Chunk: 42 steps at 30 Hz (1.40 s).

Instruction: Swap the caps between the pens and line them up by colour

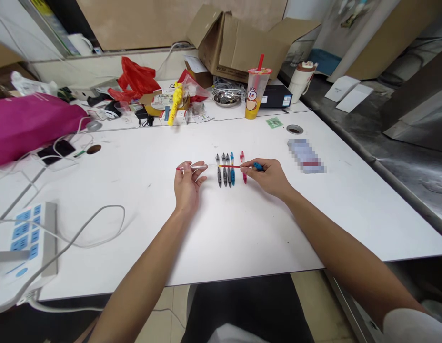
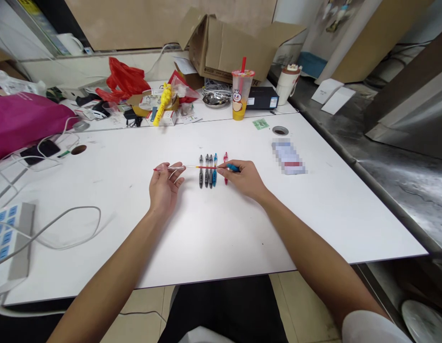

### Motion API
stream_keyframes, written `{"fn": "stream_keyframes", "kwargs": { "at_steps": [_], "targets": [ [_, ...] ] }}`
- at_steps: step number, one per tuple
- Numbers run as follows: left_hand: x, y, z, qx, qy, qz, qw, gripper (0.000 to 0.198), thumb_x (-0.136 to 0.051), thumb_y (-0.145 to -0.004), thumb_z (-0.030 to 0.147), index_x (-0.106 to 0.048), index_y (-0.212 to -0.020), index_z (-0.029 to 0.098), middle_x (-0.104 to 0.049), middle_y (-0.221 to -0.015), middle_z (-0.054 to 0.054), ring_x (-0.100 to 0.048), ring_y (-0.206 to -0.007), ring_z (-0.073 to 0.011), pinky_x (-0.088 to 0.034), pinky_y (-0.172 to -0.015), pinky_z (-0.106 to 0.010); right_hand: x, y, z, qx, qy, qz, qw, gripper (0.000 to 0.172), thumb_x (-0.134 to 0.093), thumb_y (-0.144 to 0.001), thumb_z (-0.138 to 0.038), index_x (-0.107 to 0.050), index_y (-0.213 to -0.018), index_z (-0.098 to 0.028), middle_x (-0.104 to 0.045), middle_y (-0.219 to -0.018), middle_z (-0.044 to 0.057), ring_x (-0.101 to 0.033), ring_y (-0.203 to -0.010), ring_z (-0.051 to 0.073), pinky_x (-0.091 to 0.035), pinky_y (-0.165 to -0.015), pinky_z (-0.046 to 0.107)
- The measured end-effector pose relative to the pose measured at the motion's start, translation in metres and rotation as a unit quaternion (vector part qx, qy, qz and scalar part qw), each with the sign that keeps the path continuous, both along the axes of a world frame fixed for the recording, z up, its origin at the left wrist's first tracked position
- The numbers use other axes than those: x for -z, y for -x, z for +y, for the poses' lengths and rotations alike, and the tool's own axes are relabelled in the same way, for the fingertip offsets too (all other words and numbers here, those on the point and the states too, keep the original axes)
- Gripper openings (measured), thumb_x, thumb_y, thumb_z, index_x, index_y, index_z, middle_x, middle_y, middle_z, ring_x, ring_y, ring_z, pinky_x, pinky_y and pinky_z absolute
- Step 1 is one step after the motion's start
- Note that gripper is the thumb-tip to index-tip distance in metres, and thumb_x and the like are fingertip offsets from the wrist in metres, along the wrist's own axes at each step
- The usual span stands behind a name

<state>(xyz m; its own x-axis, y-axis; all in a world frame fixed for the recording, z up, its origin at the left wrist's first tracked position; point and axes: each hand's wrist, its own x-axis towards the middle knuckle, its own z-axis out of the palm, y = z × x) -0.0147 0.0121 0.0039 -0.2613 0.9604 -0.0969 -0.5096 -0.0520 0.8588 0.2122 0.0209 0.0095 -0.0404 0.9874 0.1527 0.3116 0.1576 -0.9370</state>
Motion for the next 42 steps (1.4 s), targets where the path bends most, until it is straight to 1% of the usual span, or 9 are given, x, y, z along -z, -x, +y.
{"fn": "stream_keyframes", "kwargs": {
  "at_steps": [5,13,19,23,27,30,32,36,42],
  "targets": [
    [-0.001,-0.002,-0.001,0.008,-0.002,-0.014,1.0,0.015,-0.053,-0.105,0.034,-0.055,-0.099,0.021,-0.076,-0.105,-0.009,-0.075,-0.091,-0.0161,-0.056,-0.066,-0.023,0.002,-0.001,0.001,-0.012,0.011,0.001,1.0,0.035,-0.08,-0.075,-0.051,-0.082,-0.086,-0.018,-0.049,-0.06,-0.002,-0.034,-0.056,0.01,-0.029,-0.054,0.029],
    [0.001,-0.003,-0.003,0.041,-0.019,-0.017,0.999,0.02,-0.056,-0.103,0.04,-0.054,-0.101,0.02,-0.076,-0.104,-0.009,-0.077,-0.092,-0.0176,-0.059,-0.071,-0.024,0.004,-0.006,0.003,-0.01,-0.005,-0.019,1.0,0.04,-0.079,-0.077,-0.056,-0.082,-0.089,-0.019,-0.047,-0.057,-0.003,-0.031,-0.055,0.01,-0.026,-0.052,0.028],
    [0.005,-0.005,-0.003,0.072,-0.02,-0.006,0.997,0.024,-0.062,-0.099,0.044,-0.054,-0.102,0.021,-0.076,-0.107,-0.01,-0.077,-0.096,-0.0191,-0.061,-0.076,-0.026,0.003,-0.004,0.001,-0.019,-0.009,-0.025,0.999,0.042,-0.077,-0.077,-0.059,-0.082,-0.089,-0.019,-0.053,-0.06,-0.001,-0.037,-0.056,0.011,-0.031,-0.053,0.028],
    [0.009,-0.013,-0.008,0.131,-0.017,0.001,0.991,0.031,-0.066,-0.095,0.049,-0.053,-0.103,0.022,-0.077,-0.106,-0.01,-0.078,-0.092,-0.0214,-0.061,-0.073,-0.028,0.005,0.007,-0.006,-0.05,0.005,-0.027,0.998,0.041,-0.076,-0.078,-0.058,-0.082,-0.089,-0.019,-0.058,-0.063,0.0,-0.041,-0.058,0.012,-0.033,-0.055,0.029],
    [0.009,-0.016,-0.009,0.127,-0.018,0.0,0.992,0.03,-0.064,-0.097,0.049,-0.051,-0.102,0.023,-0.077,-0.105,-0.009,-0.078,-0.09,-0.0213,-0.06,-0.069,-0.027,0.005,0.013,-0.01,-0.062,0.016,-0.019,0.998,0.044,-0.072,-0.083,-0.06,-0.08,-0.101,-0.02,-0.054,-0.061,-0.002,-0.04,-0.055,0.011,-0.032,-0.053,0.028],
    [0.007,-0.012,-0.007,0.108,-0.013,-0.001,0.994,0.028,-0.063,-0.098,0.048,-0.051,-0.102,0.023,-0.077,-0.104,-0.008,-0.078,-0.09,-0.0204,-0.059,-0.069,-0.025,0.002,0.008,-0.008,-0.051,-0.013,-0.006,0.999,0.047,-0.059,-0.092,-0.061,-0.08,-0.106,-0.021,-0.06,-0.068,0.0,-0.047,-0.06,0.012,-0.037,-0.057,0.028],
    [0.006,-0.009,-0.006,0.098,-0.011,0.0,0.995,0.028,-0.062,-0.098,0.048,-0.05,-0.102,0.023,-0.077,-0.104,-0.008,-0.079,-0.09,-0.02,-0.059,-0.067,-0.024,0.0,0.004,-0.006,-0.043,-0.027,-0.017,0.999,0.043,-0.063,-0.091,-0.057,-0.081,-0.103,-0.02,-0.066,-0.075,0.003,-0.052,-0.065,0.014,-0.041,-0.062,0.03],
    [0.006,-0.007,-0.005,0.094,-0.014,-0.003,0.995,0.026,-0.061,-0.099,0.047,-0.051,-0.101,0.023,-0.077,-0.104,-0.007,-0.079,-0.09,-0.0201,-0.059,-0.066,-0.024,0.0,0.0,-0.005,-0.059,-0.006,-0.035,0.998,0.04,-0.072,-0.085,-0.05,-0.081,-0.11,-0.02,-0.072,-0.078,0.005,-0.059,-0.069,0.017,-0.048,-0.067,0.033],
    [0.008,-0.011,-0.006,0.111,-0.01,-0.008,0.994,0.025,-0.062,-0.098,0.046,-0.052,-0.102,0.023,-0.077,-0.103,-0.007,-0.078,-0.09,-0.02,-0.059,-0.066,-0.024,0.004,0.003,-0.007,-0.099,-0.024,-0.047,0.994,0.03,-0.072,-0.086,-0.046,-0.082,-0.107,-0.026,-0.079,-0.103,0.007,-0.068,-0.088,0.022,-0.052,-0.081,0.038]
  ]
}}
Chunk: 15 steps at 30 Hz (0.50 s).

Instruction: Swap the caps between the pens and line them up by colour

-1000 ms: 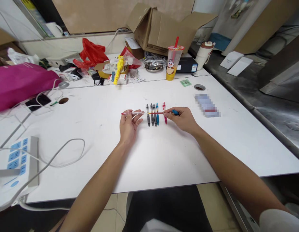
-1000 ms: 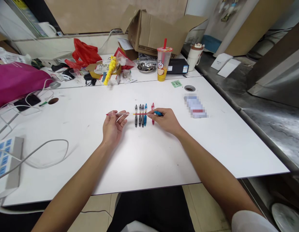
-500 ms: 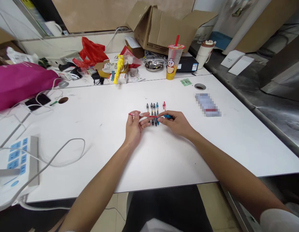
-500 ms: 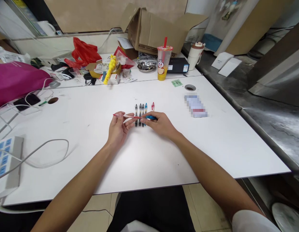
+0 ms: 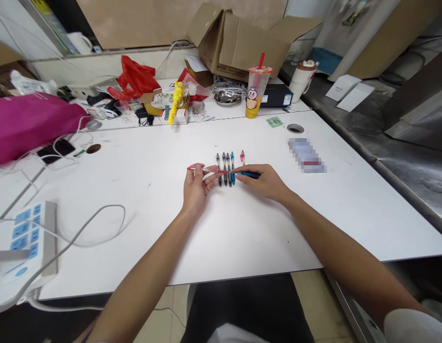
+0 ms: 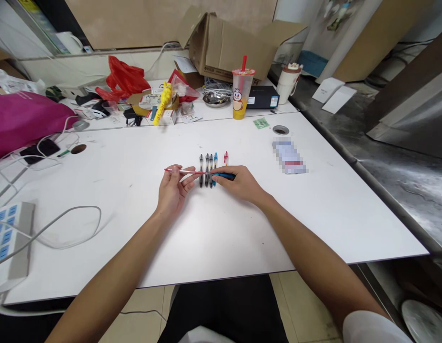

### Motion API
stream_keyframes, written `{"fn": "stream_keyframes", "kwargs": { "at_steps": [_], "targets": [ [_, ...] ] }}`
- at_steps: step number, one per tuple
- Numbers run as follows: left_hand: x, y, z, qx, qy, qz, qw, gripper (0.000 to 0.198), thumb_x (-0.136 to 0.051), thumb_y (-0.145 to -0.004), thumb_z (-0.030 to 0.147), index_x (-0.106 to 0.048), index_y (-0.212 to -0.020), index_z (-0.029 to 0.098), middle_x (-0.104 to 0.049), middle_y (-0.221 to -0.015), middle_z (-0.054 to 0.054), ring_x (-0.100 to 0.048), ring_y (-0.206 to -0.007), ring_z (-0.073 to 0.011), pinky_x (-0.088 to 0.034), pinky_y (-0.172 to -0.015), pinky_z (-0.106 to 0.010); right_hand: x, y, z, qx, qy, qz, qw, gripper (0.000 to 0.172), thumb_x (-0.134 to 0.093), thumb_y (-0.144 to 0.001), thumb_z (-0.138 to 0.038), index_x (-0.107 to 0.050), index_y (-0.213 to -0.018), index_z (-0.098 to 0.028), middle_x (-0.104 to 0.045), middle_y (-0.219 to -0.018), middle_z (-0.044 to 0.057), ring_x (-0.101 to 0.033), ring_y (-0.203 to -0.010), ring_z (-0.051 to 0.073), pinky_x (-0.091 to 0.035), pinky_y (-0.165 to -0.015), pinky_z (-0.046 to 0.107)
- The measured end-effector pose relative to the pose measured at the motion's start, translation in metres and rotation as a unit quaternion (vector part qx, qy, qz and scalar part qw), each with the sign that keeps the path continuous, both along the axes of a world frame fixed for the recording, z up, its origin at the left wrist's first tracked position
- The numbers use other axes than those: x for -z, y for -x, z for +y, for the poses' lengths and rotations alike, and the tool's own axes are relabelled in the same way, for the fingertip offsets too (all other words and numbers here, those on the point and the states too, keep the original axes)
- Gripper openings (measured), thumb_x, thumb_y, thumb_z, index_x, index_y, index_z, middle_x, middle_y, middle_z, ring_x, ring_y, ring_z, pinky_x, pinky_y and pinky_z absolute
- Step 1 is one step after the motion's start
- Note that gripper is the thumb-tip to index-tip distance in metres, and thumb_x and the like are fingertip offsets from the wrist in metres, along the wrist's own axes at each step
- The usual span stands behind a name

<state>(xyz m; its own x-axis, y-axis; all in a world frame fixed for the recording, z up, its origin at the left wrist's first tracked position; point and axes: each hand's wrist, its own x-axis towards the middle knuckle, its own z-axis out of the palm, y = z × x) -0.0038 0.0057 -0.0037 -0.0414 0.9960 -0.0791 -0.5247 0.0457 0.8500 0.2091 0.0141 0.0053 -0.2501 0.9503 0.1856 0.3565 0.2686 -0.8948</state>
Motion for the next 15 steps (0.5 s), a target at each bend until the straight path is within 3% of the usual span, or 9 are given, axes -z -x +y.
{"fn": "stream_keyframes", "kwargs": {
  "at_steps": [4,9,12,15],
  "targets": [
    [0.001,-0.002,-0.001,0.006,-0.002,0.006,1.0,0.03,-0.066,-0.095,0.049,-0.053,-0.103,0.024,-0.076,-0.104,-0.007,-0.079,-0.089,-0.0199,-0.059,-0.065,-0.023,-0.001,0.003,-0.002,-0.01,0.003,-0.01,1.0,0.031,-0.07,-0.088,-0.046,-0.081,-0.11,-0.027,-0.079,-0.104,0.007,-0.068,-0.09,0.024,-0.053,-0.083,0.04],
    [0.005,-0.005,-0.002,0.018,-0.009,0.015,1.0,0.033,-0.068,-0.093,0.051,-0.055,-0.105,0.023,-0.077,-0.107,-0.009,-0.078,-0.091,-0.0212,-0.06,-0.065,-0.025,-0.002,0.006,-0.005,-0.056,-0.039,-0.015,0.998,0.031,-0.061,-0.095,-0.034,-0.074,-0.122,-0.028,-0.076,-0.108,0.006,-0.066,-0.096,0.022,-0.05,-0.09,0.04],
    [0.008,-0.005,-0.004,0.051,-0.018,0.035,0.998,0.033,-0.069,-0.093,0.049,-0.059,-0.109,0.022,-0.077,-0.109,-0.011,-0.077,-0.095,-0.0211,-0.061,-0.068,-0.026,0.001,0.009,-0.007,-0.055,-0.005,0.028,0.998,0.032,-0.066,-0.091,-0.037,-0.068,-0.122,-0.026,-0.074,-0.107,0.006,-0.065,-0.088,0.02,-0.052,-0.08,0.036],
    [0.009,-0.005,-0.005,0.078,-0.019,0.054,0.995,0.034,-0.07,-0.092,0.048,-0.061,-0.111,0.022,-0.077,-0.115,-0.012,-0.077,-0.096,-0.0211,-0.061,-0.07,-0.027,0.003,0.013,-0.008,-0.034,0.055,0.041,0.997,0.027,-0.061,-0.095,-0.048,-0.065,-0.1,-0.022,-0.071,-0.086,0.004,-0.057,-0.064,0.014,-0.047,-0.062,0.031]
  ]
}}
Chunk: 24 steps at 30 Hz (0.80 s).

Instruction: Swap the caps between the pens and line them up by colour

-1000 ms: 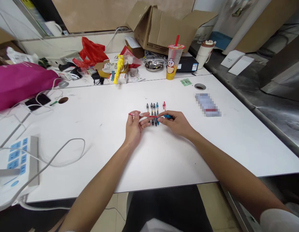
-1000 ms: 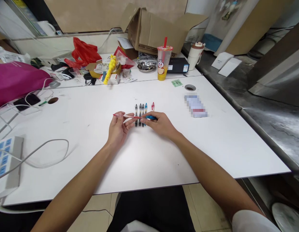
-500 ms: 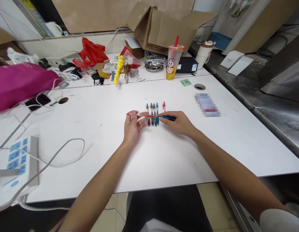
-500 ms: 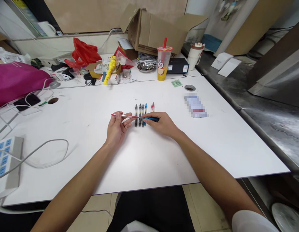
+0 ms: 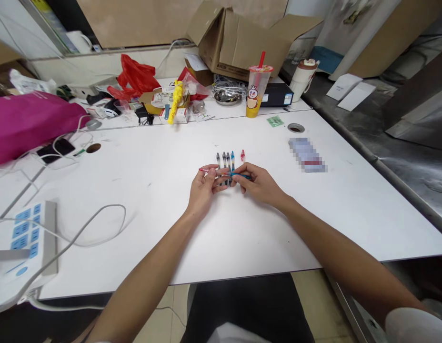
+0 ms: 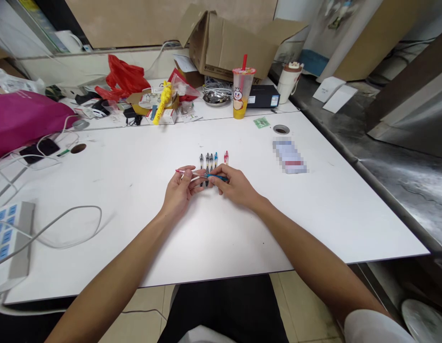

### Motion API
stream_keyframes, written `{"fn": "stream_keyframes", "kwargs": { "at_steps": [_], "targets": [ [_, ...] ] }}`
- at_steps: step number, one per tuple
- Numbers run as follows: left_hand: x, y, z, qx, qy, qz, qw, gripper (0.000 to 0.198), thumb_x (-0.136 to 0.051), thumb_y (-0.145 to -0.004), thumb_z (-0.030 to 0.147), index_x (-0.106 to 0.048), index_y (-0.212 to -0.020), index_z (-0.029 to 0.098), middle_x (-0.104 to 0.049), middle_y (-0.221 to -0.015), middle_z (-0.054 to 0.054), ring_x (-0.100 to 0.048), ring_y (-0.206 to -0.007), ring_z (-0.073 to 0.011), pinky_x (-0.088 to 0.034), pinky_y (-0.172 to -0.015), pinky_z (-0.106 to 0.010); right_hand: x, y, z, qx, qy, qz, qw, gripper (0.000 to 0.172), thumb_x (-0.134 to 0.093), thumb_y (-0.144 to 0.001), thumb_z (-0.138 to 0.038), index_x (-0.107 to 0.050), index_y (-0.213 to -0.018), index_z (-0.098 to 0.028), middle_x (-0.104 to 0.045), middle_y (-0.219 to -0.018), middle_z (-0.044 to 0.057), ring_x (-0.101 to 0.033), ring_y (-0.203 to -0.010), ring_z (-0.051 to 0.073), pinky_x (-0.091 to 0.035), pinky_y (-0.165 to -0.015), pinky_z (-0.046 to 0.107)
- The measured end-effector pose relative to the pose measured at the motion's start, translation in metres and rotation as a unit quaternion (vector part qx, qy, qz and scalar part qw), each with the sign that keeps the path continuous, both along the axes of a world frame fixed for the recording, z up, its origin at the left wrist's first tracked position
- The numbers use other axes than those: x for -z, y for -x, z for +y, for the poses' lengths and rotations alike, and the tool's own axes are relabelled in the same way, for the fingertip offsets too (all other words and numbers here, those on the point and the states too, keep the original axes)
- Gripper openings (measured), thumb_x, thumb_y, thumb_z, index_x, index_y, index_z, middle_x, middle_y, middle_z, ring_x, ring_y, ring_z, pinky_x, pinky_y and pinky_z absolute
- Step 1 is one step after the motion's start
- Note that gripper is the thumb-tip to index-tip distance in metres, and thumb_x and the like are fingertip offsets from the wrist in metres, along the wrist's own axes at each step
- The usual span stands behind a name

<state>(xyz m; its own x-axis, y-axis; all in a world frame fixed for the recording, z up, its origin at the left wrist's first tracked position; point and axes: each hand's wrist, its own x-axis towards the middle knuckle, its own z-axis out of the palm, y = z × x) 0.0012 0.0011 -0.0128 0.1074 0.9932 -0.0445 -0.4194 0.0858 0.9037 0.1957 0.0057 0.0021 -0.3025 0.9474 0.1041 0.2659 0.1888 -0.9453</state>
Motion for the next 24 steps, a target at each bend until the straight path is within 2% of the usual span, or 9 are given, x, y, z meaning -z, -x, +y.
{"fn": "stream_keyframes", "kwargs": {
  "at_steps": [2,5,7,11,15,19,24],
  "targets": [
    [-0.0001,-0.0001,0.0005,-0.004,0.001,0.002,1.0,0.036,-0.072,-0.091,0.048,-0.061,-0.112,0.021,-0.076,-0.116,-0.013,-0.077,-0.096,-0.0215,-0.061,-0.071,-0.028,0.0006,0.0019,-0.0006,0.009,-0.006,-0.017,1.0,0.031,-0.054,-0.098,-0.051,-0.063,-0.092,-0.021,-0.067,-0.078,0.002,-0.053,-0.062,0.014,-0.044,-0.061,0.031],
    [-0.001,-0.0006,0.0014,-0.028,0.0,0.0,1.0,0.036,-0.075,-0.089,0.046,-0.058,-0.11,0.021,-0.077,-0.114,-0.013,-0.077,-0.096,-0.0219,-0.061,-0.071,-0.029,0.0008,0.0025,0.0001,0.012,-0.044,-0.004,0.999,0.023,-0.061,-0.095,-0.044,-0.061,-0.1,-0.022,-0.066,-0.091,0.004,-0.058,-0.079,0.016,-0.046,-0.072,0.032],
    [-0.0019,-0.0009,0.0013,-0.042,0.001,0.002,0.999,0.034,-0.075,-0.089,0.045,-0.058,-0.105,0.021,-0.078,-0.112,-0.014,-0.077,-0.095,-0.0215,-0.061,-0.072,-0.029,0.0011,0.0018,0.001,0.004,-0.038,0.002,0.999,0.022,-0.062,-0.093,-0.042,-0.061,-0.103,-0.022,-0.066,-0.096,0.005,-0.059,-0.084,0.018,-0.047,-0.076,0.034],
    [-0.0047,-0.0005,0.0008,-0.049,0.008,0.002,0.999,0.029,-0.075,-0.09,0.042,-0.058,-0.099,0.02,-0.078,-0.111,-0.014,-0.078,-0.094,-0.0203,-0.061,-0.073,-0.028,0.0023,0.0003,0.0018,-0.01,-0.029,0.015,0.999,0.024,-0.065,-0.091,-0.038,-0.058,-0.108,-0.023,-0.066,-0.103,0.006,-0.061,-0.09,0.019,-0.048,-0.076,0.033],
    [-0.0071,0.0014,0.0025,-0.041,0.014,-0.011,0.999,0.028,-0.075,-0.09,0.041,-0.057,-0.098,0.021,-0.079,-0.107,-0.012,-0.078,-0.092,-0.0194,-0.06,-0.072,-0.026,0.0034,-0.0006,0.0026,0.002,-0.016,-0.006,1.0,0.023,-0.059,-0.095,-0.045,-0.061,-0.098,-0.022,-0.064,-0.085,0.002,-0.055,-0.074,0.016,-0.044,-0.067,0.032],
    [-0.0075,0.0037,0.0039,-0.04,0.01,-0.021,0.999,0.028,-0.075,-0.091,0.041,-0.055,-0.097,0.022,-0.079,-0.109,-0.012,-0.078,-0.094,-0.019,-0.059,-0.071,-0.024,0.005,-0.0022,0.0048,0.008,-0.022,0.003,1.0,0.024,-0.068,-0.09,-0.042,-0.061,-0.103,-0.023,-0.067,-0.096,0.005,-0.057,-0.081,0.017,-0.044,-0.069,0.031],
    [-0.0056,0.0052,0.0027,-0.041,-0.013,-0.016,0.999,0.03,-0.077,-0.089,0.042,-0.055,-0.096,0.021,-0.079,-0.108,-0.012,-0.077,-0.094,-0.0191,-0.057,-0.07,-0.023,0.0073,-0.0038,0.0065,-0.004,-0.029,-0.022,0.999,0.02,-0.064,-0.093,-0.041,-0.063,-0.099,-0.023,-0.064,-0.088,0.002,-0.053,-0.074,0.016,-0.041,-0.068,0.032]
  ]
}}
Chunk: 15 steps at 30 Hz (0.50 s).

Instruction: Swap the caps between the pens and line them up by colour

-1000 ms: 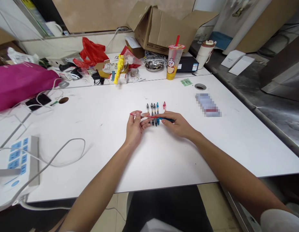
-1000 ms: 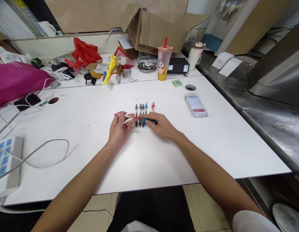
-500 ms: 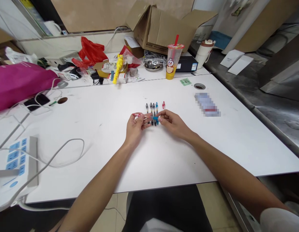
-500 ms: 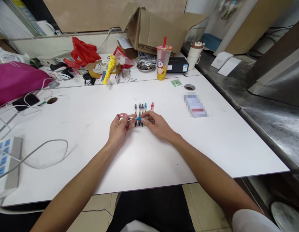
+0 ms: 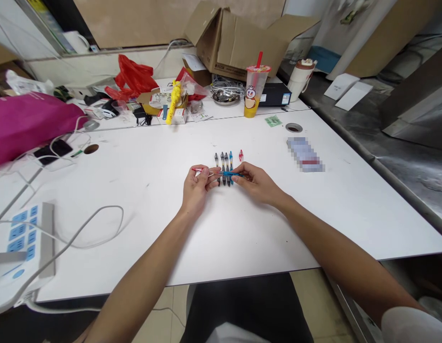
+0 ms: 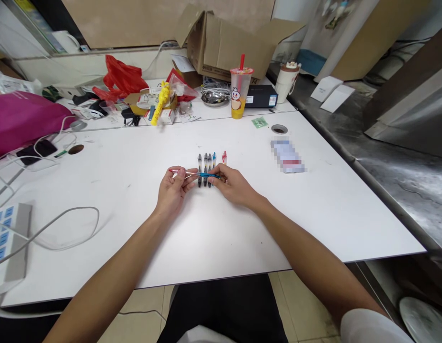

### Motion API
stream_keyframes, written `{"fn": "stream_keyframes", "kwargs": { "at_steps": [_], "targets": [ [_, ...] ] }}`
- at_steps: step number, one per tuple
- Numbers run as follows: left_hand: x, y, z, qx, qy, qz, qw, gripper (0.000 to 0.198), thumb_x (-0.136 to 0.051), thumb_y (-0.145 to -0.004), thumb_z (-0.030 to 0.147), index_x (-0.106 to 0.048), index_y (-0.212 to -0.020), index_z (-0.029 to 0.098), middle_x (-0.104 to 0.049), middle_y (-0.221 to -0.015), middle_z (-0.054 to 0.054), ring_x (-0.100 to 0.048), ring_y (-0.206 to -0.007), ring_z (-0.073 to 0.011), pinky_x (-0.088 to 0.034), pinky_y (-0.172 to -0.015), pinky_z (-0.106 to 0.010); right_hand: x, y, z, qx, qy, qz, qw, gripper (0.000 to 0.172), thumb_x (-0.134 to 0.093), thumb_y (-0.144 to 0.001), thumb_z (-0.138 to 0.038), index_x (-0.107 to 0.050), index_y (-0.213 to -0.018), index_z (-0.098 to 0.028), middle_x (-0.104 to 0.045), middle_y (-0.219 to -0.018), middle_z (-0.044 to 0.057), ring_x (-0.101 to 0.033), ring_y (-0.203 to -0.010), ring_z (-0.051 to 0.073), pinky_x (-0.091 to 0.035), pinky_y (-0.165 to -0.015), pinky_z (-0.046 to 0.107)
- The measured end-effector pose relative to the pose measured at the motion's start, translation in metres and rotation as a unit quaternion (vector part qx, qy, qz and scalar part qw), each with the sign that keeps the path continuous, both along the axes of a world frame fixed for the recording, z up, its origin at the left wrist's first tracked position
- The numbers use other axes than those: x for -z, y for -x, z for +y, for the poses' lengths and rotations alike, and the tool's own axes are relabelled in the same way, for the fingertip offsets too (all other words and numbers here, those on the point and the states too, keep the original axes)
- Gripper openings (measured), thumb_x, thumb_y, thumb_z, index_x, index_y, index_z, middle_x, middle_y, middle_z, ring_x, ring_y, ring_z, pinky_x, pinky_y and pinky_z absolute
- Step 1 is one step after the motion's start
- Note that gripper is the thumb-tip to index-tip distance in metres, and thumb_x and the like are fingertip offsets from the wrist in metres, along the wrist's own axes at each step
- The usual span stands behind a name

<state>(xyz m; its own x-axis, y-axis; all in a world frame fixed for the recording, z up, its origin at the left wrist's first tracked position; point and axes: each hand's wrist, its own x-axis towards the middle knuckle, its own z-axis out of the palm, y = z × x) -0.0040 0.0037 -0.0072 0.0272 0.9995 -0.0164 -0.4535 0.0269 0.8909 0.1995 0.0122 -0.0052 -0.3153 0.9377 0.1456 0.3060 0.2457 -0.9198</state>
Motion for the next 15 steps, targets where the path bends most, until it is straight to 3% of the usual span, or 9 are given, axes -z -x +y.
{"fn": "stream_keyframes", "kwargs": {
  "at_steps": [3,6,10,15],
  "targets": [
    [0.001,-0.002,-0.001,-0.013,-0.015,-0.002,1.0,0.032,-0.077,-0.088,0.042,-0.056,-0.1,0.021,-0.078,-0.105,-0.01,-0.076,-0.092,-0.0183,-0.058,-0.077,-0.027,-0.002,0.002,-0.002,-0.002,0.008,0.016,1.0,0.019,-0.067,-0.091,-0.04,-0.064,-0.099,-0.022,-0.063,-0.087,0.002,-0.051,-0.072,0.015,-0.04,-0.067,0.031],
    [0.002,-0.002,0.0,-0.054,-0.024,-0.017,0.998,0.046,-0.079,-0.086,0.042,-0.052,-0.119,0.026,-0.078,-0.1,-0.005,-0.076,-0.092,-0.0193,-0.06,-0.084,-0.033,-0.005,0.005,-0.004,-0.013,0.027,0.027,0.999,0.024,-0.069,-0.089,-0.04,-0.064,-0.105,-0.022,-0.064,-0.089,0.002,-0.052,-0.072,0.015,-0.041,-0.067,0.031],
    [0.0,0.006,0.003,-0.1,-0.037,-0.006,0.994,0.058,-0.081,-0.085,0.041,-0.048,-0.131,0.033,-0.075,-0.095,0.0,-0.075,-0.088,-0.0182,-0.061,-0.079,-0.033,-0.009,0.004,-0.003,0.003,0.027,0.044,0.999,0.027,-0.066,-0.091,-0.042,-0.064,-0.108,-0.022,-0.064,-0.09,0.003,-0.055,-0.076,0.016,-0.043,-0.068,0.031],
    [-0.002,0.011,0.005,-0.082,-0.029,0.017,0.996,0.053,-0.08,-0.084,0.042,-0.056,-0.131,0.033,-0.075,-0.095,-0.002,-0.072,-0.08,-0.0167,-0.062,-0.073,-0.03,-0.01,0.001,-0.003,0.014,0.006,0.003,1.0,0.023,-0.061,-0.093,-0.043,-0.066,-0.095,-0.021,-0.061,-0.077,0.001,-0.051,-0.068,0.015,-0.04,-0.065,0.031]
  ]
}}
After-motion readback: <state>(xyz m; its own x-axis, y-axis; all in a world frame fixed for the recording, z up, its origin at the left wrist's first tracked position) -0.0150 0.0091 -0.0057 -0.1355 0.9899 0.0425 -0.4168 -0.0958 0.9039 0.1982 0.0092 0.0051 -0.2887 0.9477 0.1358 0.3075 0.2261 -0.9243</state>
